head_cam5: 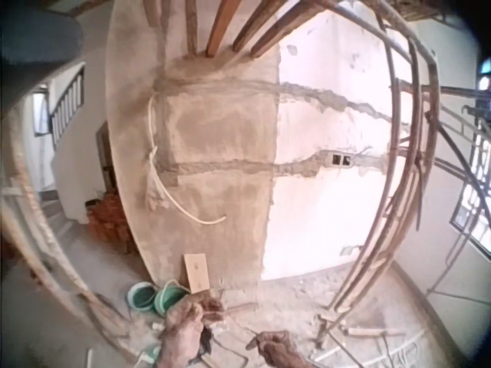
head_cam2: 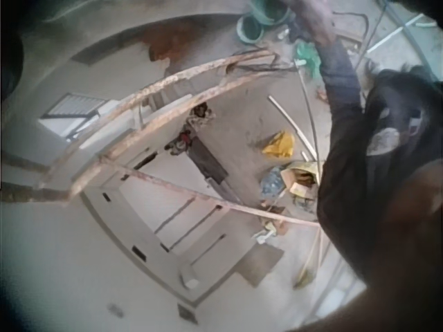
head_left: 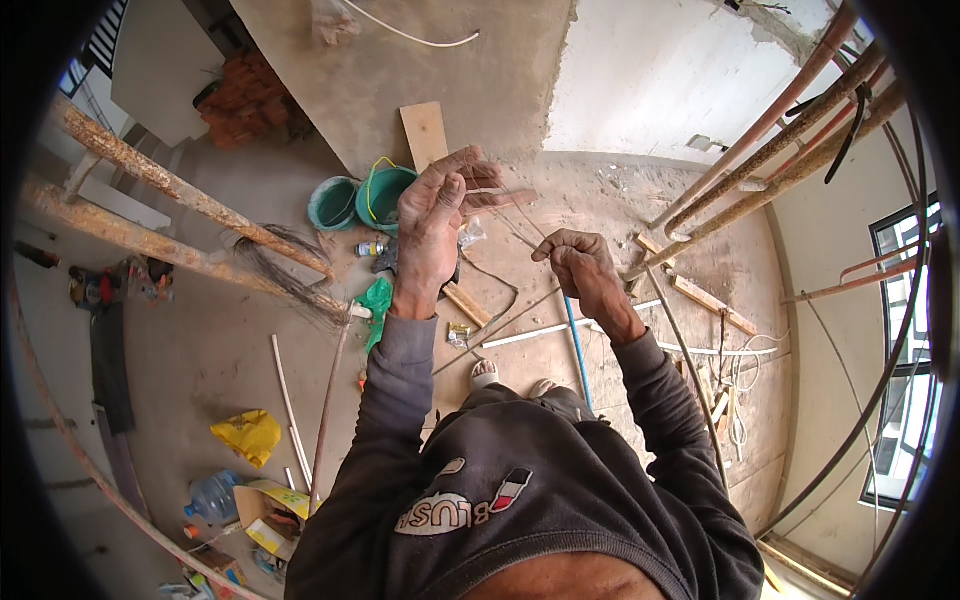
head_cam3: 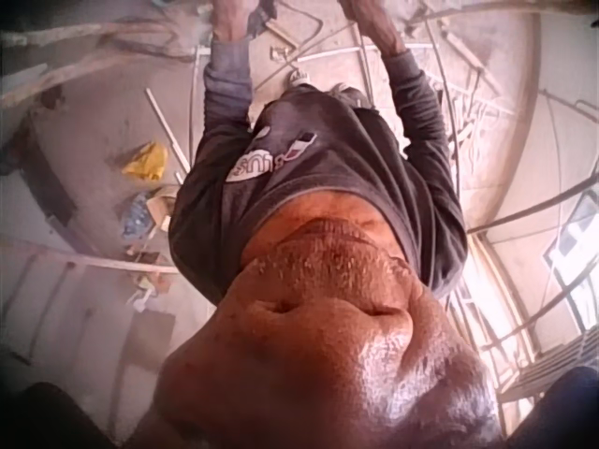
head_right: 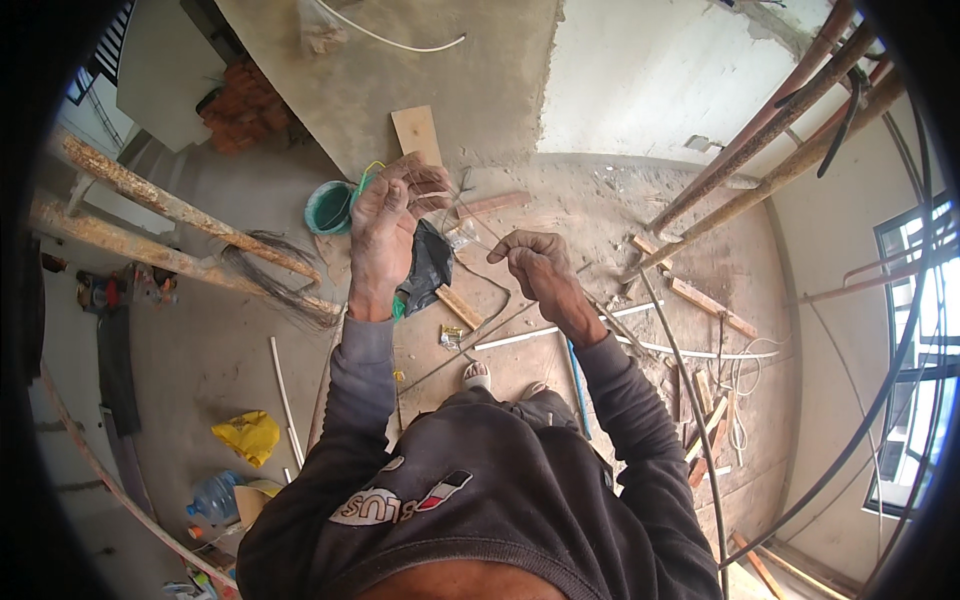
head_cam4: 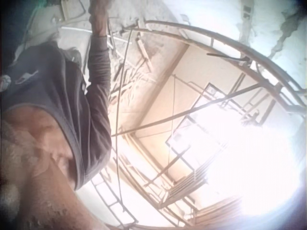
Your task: The person uses their hands to tie a thin wire around the wooden beams and metal pipe of a scaffolding structure, then tightens and twists the wire using a pair of pliers.
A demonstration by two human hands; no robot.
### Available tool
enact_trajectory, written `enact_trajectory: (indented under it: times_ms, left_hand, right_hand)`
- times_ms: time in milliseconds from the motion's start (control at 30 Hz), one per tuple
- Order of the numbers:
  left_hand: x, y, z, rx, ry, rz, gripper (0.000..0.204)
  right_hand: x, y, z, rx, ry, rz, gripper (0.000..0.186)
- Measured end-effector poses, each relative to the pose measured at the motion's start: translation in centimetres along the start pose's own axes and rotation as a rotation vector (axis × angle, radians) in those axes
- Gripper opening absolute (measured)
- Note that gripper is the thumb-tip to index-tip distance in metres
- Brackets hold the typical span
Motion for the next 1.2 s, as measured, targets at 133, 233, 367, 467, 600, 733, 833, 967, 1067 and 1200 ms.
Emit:
enact_trajectory:
  times_ms: [133, 233, 367, 467, 600, 733, 833, 967, 1067, 1200]
  left_hand:
    - [-0.1, 0.5, 1.2, 0.062, 0.004, -0.003, 0.03]
    - [0.0, 0.1, 1.5, 0.103, 0.032, -0.056, 0.027]
    - [-0.4, 0.0, 1.9, 0.137, -0.021, -0.067, 0.026]
    - [-0.7, 0.0, 2.1, 0.155, -0.064, -0.064, 0.026]
    - [-1.0, 0.1, 2.1, 0.175, -0.096, -0.065, 0.026]
    - [-1.3, 0.2, 2.4, 0.175, -0.123, -0.061, 0.024]
    - [-1.5, 0.5, 3.0, 0.192, -0.128, -0.038, 0.022]
    - [-1.7, 0.0, 2.8, 0.283, -0.152, 0.008, 0.025]
    - [-2.1, 0.3, 2.3, 0.279, -0.192, 0.001, 0.03]
    - [-3.5, 1.5, 0.8, 0.216, -0.223, 0.049, 0.033]
  right_hand:
    - [-0.5, 0.5, -0.7, -0.08, -0.01, 0.001, 0.026]
    - [-0.7, 0.4, -0.7, -0.146, -0.043, 0.022, 0.026]
    - [-0.7, 0.1, -0.8, -0.172, -0.05, 0.003, 0.027]
    - [-0.8, -0.3, -0.7, -0.194, -0.052, 0.014, 0.027]
    - [-0.7, -0.9, -0.4, -0.201, -0.028, 0.018, 0.027]
    - [-0.9, -1.1, -0.8, -0.201, -0.013, 0.003, 0.028]
    - [-1.1, -1.7, -0.9, -0.186, 0.015, -0.008, 0.026]
    - [-1.2, -1.5, -0.7, -0.268, -0.026, 0.063, 0.025]
    - [-0.8, -1.5, -0.5, -0.281, -0.055, 0.065, 0.025]
    - [-0.6, -1.3, -1.0, -0.334, -0.139, 0.197, 0.023]
Point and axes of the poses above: each hand's wrist, its own x-axis towards the middle knuckle, its own z-axis out of the back of the hand, y = z × x, the point moved 7 cm from there along x, towards the middle knuckle, and after that the axes turned 13 degrees about -z, right-handed, at the moved point
